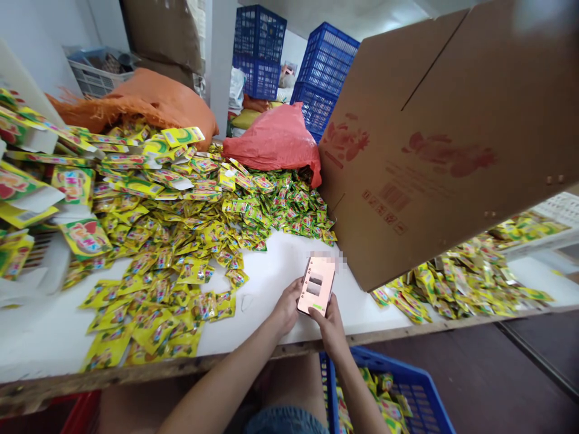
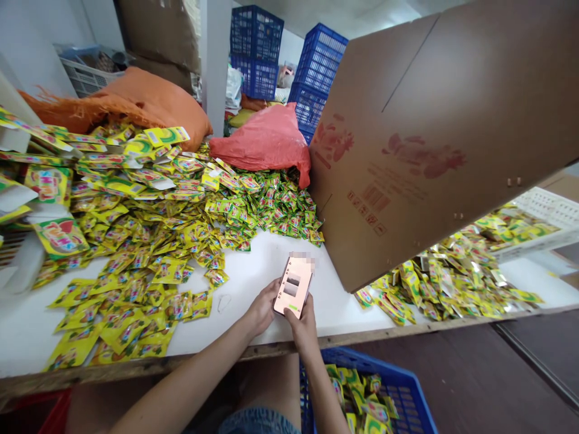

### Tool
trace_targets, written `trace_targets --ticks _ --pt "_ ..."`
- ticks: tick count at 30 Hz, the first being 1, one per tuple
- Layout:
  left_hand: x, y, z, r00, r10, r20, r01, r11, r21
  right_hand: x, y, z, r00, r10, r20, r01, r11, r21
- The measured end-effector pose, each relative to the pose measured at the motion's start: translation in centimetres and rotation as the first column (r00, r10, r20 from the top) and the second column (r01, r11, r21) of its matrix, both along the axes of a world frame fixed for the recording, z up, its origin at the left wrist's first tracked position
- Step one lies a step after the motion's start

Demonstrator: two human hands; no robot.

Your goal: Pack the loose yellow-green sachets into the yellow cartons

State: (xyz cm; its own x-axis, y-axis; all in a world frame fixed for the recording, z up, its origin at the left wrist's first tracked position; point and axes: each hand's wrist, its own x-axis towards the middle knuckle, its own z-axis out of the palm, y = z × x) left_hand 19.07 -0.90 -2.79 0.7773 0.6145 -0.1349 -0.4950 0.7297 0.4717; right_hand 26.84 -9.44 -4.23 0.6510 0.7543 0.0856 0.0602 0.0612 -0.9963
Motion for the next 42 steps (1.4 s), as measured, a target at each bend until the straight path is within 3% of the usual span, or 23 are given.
trace_targets --ticks 27,42 --pt "0.3 0.0 -0.9 0.999 0.007 0.038 -0.009 0.998 0.060 -0.6 0.0 1.2 0.999 0.005 -0.041 -0.006 1.000 -0.026" --pt "0.2 0.0 -0.4 1.000 -0.008 0.003 0.008 1.000 0.027 -0.4 -0.2 0.4 0.999 -0.011 -0.053 0.010 1.000 -0.015"
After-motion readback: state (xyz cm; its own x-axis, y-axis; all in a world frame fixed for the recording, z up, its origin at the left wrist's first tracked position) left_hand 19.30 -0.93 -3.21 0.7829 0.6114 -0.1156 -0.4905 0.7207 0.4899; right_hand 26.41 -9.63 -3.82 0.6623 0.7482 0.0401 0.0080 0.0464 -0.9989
